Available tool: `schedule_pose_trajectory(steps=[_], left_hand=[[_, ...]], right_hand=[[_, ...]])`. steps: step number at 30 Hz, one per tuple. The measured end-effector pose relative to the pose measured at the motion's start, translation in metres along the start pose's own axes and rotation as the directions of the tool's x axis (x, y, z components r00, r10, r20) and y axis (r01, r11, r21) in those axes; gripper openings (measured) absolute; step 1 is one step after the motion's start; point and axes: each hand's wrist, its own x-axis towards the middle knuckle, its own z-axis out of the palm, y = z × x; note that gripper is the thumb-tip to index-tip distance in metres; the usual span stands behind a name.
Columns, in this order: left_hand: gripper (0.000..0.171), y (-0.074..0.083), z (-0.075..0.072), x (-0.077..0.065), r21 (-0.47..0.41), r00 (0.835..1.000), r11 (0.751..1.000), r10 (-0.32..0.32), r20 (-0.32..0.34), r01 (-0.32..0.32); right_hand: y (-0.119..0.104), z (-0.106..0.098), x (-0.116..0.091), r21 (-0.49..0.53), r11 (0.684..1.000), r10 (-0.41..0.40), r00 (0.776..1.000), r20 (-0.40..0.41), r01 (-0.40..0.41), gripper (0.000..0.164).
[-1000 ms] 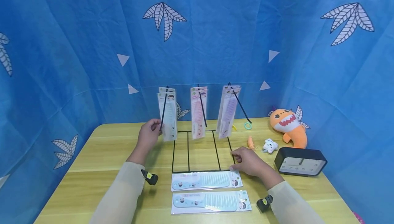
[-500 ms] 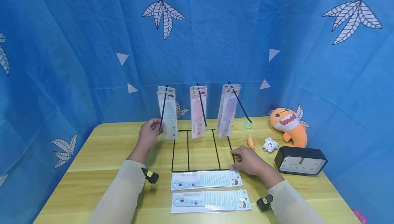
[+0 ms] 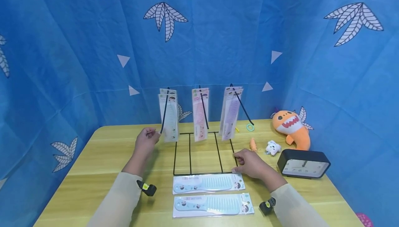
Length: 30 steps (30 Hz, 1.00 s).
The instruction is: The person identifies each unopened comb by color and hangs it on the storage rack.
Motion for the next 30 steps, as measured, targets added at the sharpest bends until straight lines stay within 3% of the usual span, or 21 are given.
schedule_pose_trajectory(steps=[2,4,7,9,12,15,18,21,23,24,27,30], left_hand=[[0.045,-0.002,-0.003,-0.011,0.057,1.000,0.998,-0.014,-0.007,0.015],[0.040,-0.004,-0.003,-0.023,0.157,1.000,0.988,0.009,0.015,-0.012],[0.025,-0.008,0.004,-0.044,0.326,0.985,0.936,0.089,0.148,-0.133],[0.019,-0.010,0.014,-0.060,0.406,0.946,0.879,0.132,0.297,-0.250],[0.024,-0.015,0.031,-0.084,0.454,0.848,0.796,0.132,0.514,-0.399],[0.036,-0.020,0.049,-0.106,0.496,0.761,0.712,0.083,0.643,-0.497],[0.046,-0.025,0.062,-0.120,0.523,0.684,0.585,0.077,0.726,-0.620],[0.056,-0.031,0.071,-0.129,0.526,0.624,0.441,0.107,0.774,-0.727],[0.059,-0.034,0.075,-0.131,0.515,0.595,0.381,0.127,0.793,-0.768],[0.061,-0.035,0.076,-0.133,0.512,0.588,0.369,0.129,0.799,-0.776],[0.063,-0.037,0.078,-0.135,0.501,0.571,0.353,0.129,0.811,-0.791],[0.063,-0.036,0.080,-0.138,0.500,0.567,0.345,0.130,0.813,-0.795]], right_hand=[[0.001,0.000,0.001,-0.007,1.000,0.000,1.000,-0.002,-0.001,0.072],[0.002,-0.001,0.002,-0.013,1.000,0.000,1.000,-0.002,0.000,0.072],[0.003,-0.002,0.003,-0.016,1.000,0.007,1.000,0.002,-0.006,0.072],[0.002,-0.002,0.003,-0.015,1.000,0.010,1.000,0.002,-0.010,0.072],[0.001,-0.002,0.002,-0.014,1.000,0.000,1.000,0.006,0.001,0.072],[0.000,-0.001,0.002,-0.004,1.000,-0.011,1.000,0.012,0.011,0.072],[0.000,0.000,0.001,0.002,1.000,-0.012,1.000,0.013,0.012,0.073],[-0.001,0.000,0.000,0.000,1.000,-0.003,1.000,0.006,0.003,0.073],[-0.001,0.000,0.000,-0.004,1.000,0.001,1.000,0.004,-0.001,0.072],[-0.001,0.000,0.001,-0.006,1.000,0.001,1.000,0.005,-0.001,0.072],[0.000,0.000,0.001,-0.008,1.000,-0.004,1.000,0.006,0.004,0.072],[0.000,0.000,0.000,-0.011,1.000,-0.008,1.000,0.005,0.008,0.072]])
